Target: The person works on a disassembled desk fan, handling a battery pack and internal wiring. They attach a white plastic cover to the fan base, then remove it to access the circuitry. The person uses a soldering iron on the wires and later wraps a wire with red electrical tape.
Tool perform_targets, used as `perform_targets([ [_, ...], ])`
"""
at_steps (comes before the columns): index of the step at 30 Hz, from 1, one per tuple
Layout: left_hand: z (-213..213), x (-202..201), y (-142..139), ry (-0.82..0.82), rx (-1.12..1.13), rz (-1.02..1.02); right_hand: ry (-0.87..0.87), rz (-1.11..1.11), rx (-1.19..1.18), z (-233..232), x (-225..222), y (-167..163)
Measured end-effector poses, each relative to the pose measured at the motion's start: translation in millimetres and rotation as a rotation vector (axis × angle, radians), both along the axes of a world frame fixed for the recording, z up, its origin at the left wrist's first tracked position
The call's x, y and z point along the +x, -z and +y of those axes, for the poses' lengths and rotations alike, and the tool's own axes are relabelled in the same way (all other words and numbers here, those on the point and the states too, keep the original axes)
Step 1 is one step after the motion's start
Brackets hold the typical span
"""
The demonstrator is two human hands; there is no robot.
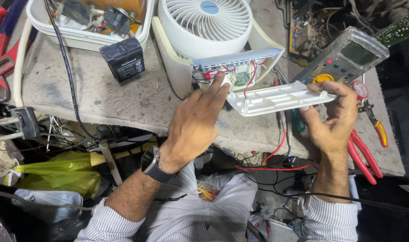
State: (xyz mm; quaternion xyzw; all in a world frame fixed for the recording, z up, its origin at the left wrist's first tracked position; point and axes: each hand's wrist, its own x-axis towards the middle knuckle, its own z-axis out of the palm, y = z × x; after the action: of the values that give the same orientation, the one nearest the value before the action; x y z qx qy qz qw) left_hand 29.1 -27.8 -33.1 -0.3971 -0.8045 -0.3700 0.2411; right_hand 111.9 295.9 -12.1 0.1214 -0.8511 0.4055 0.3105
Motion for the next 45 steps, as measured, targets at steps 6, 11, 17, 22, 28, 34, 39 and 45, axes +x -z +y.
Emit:
perform_targets([
  [6, 5.1, -2.9, -5.0, -0.056, -0.184, 0.061, 0.046, 0.062, 0.051, -7.2, -3.5, 4.1],
  [11, 9.7, 4.3, -1.2, -0.169, -0.233, 0.120, 0.201, 0.146, 0.386, -8.5, 1.5, 2.7],
  [17, 13.1, 9.3, -1.6, -0.234, -0.318, 0.156, 0.226, 0.270, 0.511, -11.9, 3.6, -0.5],
  [22, 14.8, 8.2, -3.0, -0.189, -0.330, 0.151, 0.213, 0.262, 0.471, -10.6, 9.0, 0.1],
  [28, 30.2, 7.2, 3.9, -0.259, -0.410, 0.253, 0.200, 0.263, 0.450, -1.9, 11.6, 2.0],
  [34, 43.2, 12.8, 2.4, -0.306, -0.418, 0.286, 0.204, 0.259, 0.471, 3.6, 13.6, 0.0],
  [39, 44.3, 1.8, -5.2, -0.290, -0.292, 0.335, 0.188, 0.240, 0.416, 3.8, 17.3, -1.4],
  [45, 47.8, -12.5, -8.8, -0.331, -0.336, 0.545, 0.139, 0.199, 0.435, 5.0, 19.9, -6.2],
])
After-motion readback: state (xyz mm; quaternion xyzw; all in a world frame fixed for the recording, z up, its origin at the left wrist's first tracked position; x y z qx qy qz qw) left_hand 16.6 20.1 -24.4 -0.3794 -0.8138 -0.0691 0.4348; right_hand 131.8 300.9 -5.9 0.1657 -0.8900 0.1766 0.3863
